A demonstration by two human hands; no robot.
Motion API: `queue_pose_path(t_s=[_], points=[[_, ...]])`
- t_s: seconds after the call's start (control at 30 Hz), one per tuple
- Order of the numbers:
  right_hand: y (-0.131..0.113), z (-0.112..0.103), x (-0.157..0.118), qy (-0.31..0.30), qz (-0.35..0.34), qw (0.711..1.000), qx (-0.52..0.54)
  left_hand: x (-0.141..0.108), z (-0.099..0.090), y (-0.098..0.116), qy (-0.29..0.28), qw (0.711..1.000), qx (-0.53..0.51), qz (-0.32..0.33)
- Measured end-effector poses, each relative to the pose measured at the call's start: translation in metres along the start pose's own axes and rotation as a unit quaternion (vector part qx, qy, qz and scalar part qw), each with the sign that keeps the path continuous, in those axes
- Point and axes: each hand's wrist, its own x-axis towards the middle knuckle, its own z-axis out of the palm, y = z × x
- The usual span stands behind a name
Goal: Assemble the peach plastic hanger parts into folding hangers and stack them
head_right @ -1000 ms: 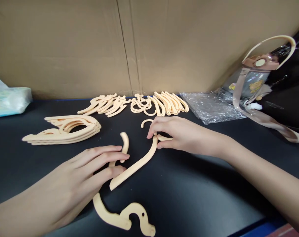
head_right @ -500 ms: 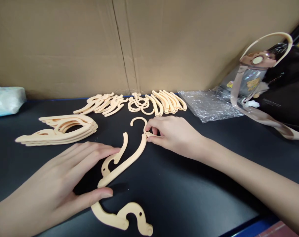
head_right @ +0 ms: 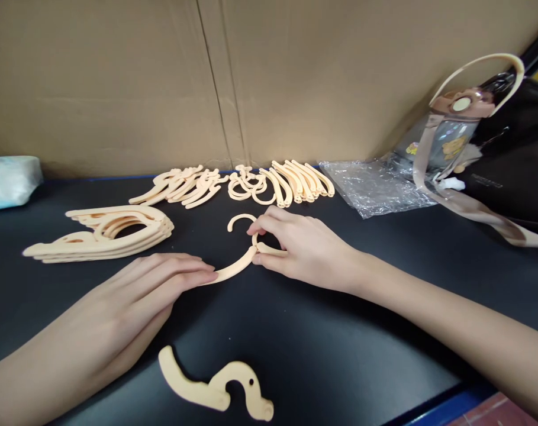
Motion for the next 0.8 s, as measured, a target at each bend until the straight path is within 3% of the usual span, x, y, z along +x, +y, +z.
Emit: queue_pose_path(t_s=[0.17,0.3,0.8], points=[[-0.003,-0.002,-0.002,-0.042,-0.053,0.995,0.067,0.002,-0.004,-0.006,0.018,0.995,0.093,0.026],[-0.007,-0.004,-0.004,-0.072,-0.049,0.990,0.107,0.003,-0.007,-0.005,0.049,0.989,0.142,0.015],[-0.014,-0.003,-0.008,-0.105,-0.077,0.980,0.147,0.005,-0.006,-0.002,0.022,0.999,0.039,-0.009]])
